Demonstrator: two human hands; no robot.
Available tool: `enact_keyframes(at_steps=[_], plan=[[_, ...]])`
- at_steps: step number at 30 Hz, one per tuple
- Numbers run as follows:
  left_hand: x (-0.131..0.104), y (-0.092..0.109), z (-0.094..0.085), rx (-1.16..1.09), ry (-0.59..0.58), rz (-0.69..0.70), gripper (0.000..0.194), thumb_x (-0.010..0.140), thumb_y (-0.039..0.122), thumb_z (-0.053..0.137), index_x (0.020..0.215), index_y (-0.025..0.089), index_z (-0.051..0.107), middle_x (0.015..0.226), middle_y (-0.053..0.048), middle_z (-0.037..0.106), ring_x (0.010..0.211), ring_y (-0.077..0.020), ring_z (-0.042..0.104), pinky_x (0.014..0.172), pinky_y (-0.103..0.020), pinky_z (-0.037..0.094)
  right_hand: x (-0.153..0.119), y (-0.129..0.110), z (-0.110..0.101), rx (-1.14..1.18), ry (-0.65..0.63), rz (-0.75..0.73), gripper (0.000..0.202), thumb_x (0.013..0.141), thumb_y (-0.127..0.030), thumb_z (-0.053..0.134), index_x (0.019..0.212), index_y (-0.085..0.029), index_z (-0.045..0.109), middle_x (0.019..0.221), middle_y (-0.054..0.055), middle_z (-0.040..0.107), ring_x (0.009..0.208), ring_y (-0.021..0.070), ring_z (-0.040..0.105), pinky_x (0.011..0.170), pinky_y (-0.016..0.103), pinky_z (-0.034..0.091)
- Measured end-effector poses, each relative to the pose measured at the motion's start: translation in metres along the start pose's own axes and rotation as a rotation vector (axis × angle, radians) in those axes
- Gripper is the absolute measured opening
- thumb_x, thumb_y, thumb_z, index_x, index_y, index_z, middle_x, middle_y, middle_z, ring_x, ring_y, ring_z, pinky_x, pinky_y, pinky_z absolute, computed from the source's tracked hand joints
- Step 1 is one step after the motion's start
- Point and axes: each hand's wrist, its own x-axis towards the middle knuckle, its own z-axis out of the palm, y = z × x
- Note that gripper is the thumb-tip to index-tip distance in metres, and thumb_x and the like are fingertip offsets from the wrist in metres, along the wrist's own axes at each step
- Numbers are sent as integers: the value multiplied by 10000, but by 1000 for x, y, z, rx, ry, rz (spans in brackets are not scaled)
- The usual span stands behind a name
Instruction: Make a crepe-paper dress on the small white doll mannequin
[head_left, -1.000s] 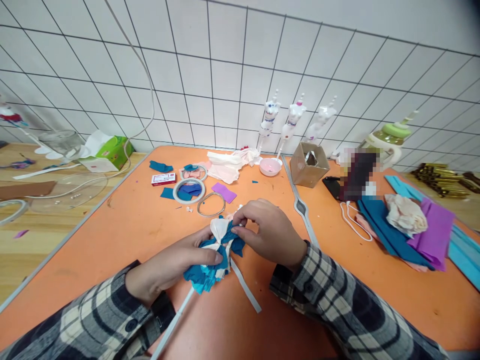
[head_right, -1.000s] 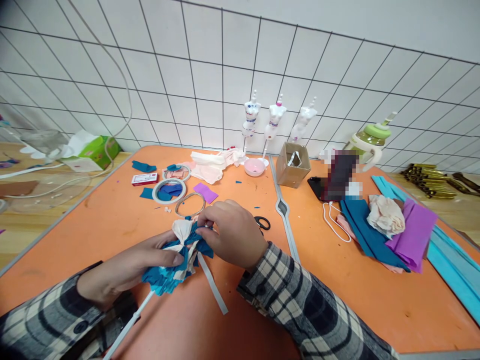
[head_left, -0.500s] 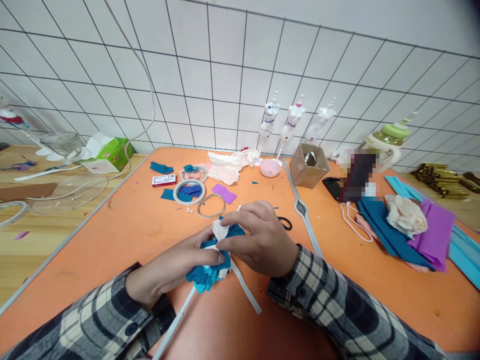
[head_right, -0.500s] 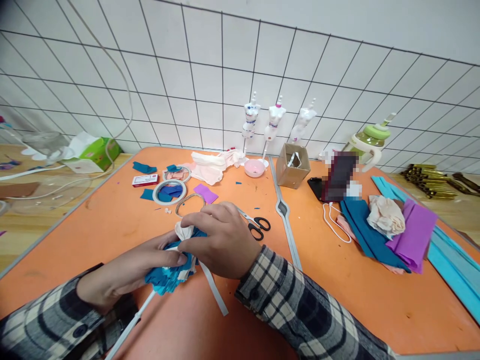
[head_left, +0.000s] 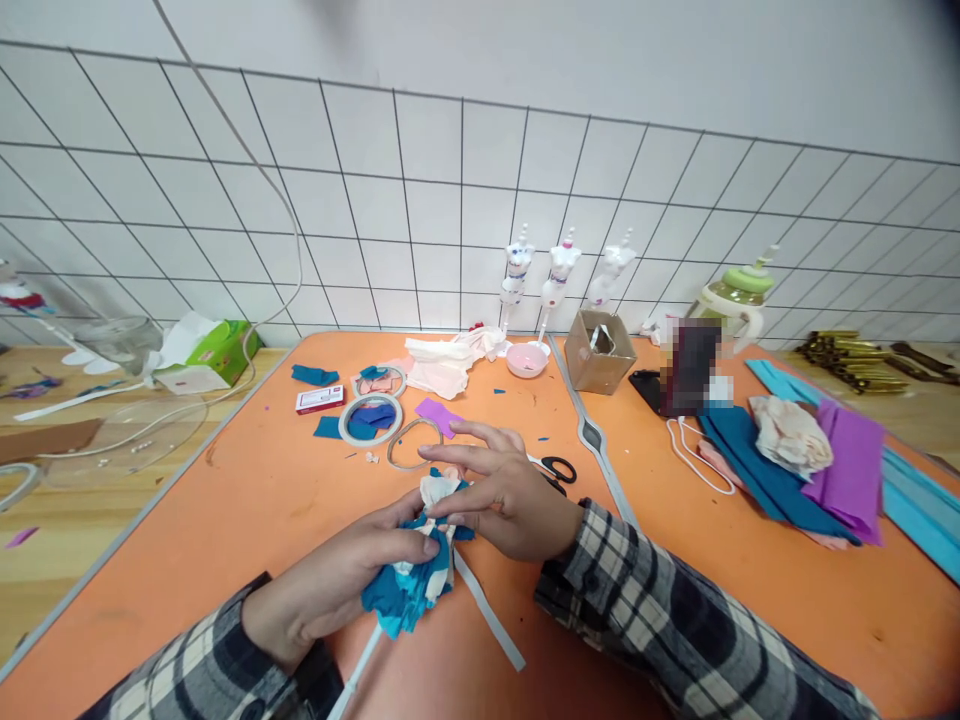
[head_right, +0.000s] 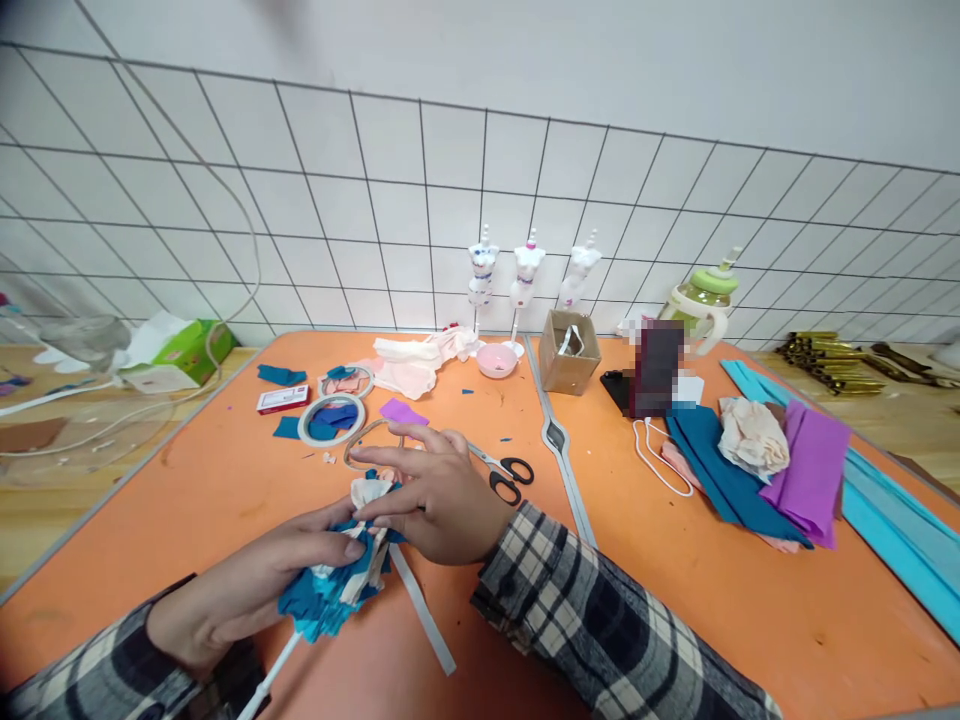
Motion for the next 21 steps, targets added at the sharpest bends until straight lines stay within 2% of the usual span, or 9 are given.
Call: enact_keyframes(at_steps=[3,5,7,9,12,14,16,18,21], plan=[[1,0,-6,-33,-17,16,551,726,198,764,1255,210,613,918,-61,715,759,-184,674,672,-252,508,2,2,-6,162,97,21,194,936,-362,595,1048,-325,749,1452,-17,523,1425,259,299,1083,479,304],[2,1,-10,-73,-46,44,524,747,190,757,1253,200,618,917,-72,722,766,-185,686,694,-254,529,3,3,-8,242,204,57,213,923,-336,608,1084,-281,736,1395,35,571,1342,238,420,1079,440,339],[2,6,-12,-125,-60,94,483,749,180,758,1216,196,637,921,-77,728,766,-187,695,722,-269,551,2,6,-6,275,332,201,226,912,-292,595,1087,-226,723,1190,74,672,1107,201,576,970,376,430],[0,12,-14,-161,-27,153,408,730,181,774,1126,184,673,922,-82,734,776,-203,706,729,-285,571,0,8,2,295,374,425,218,909,-268,559,1030,-182,719,949,62,701,842,161,607,784,301,475],[-3,24,-18,-178,69,246,306,700,172,792,991,170,701,844,-71,742,741,-213,716,687,-275,589,-4,8,19,377,53,564,251,905,-349,564,919,-165,735,787,31,695,688,134,581,638,241,437],[-6,30,-20,-203,127,321,324,680,151,796,988,183,700,818,-51,744,706,-204,713,661,-270,598,-8,2,29,462,-246,509,299,881,-431,603,982,-189,746,849,27,730,738,144,617,668,235,449],[-8,33,-20,-262,177,415,366,654,136,801,998,210,698,841,-28,749,714,-198,709,661,-278,608,-10,-7,39,571,-436,486,389,854,-467,631,1136,-212,715,1008,40,745,841,167,652,739,240,475],[-10,33,-21,-336,226,499,359,617,139,819,945,228,705,862,-8,754,730,-193,704,648,-276,610,-11,-18,47,724,-540,501,456,846,-456,640,1230,-213,673,1093,55,733,920,186,667,805,247,488],[-13,31,-25,-421,273,547,326,535,192,879,813,232,714,829,8,759,699,-190,689,620,-279,603,-12,-33,54,940,-541,542,454,829,-374,659,1253,-215,659,1028,49,741,909,178,683,801,237,499]])
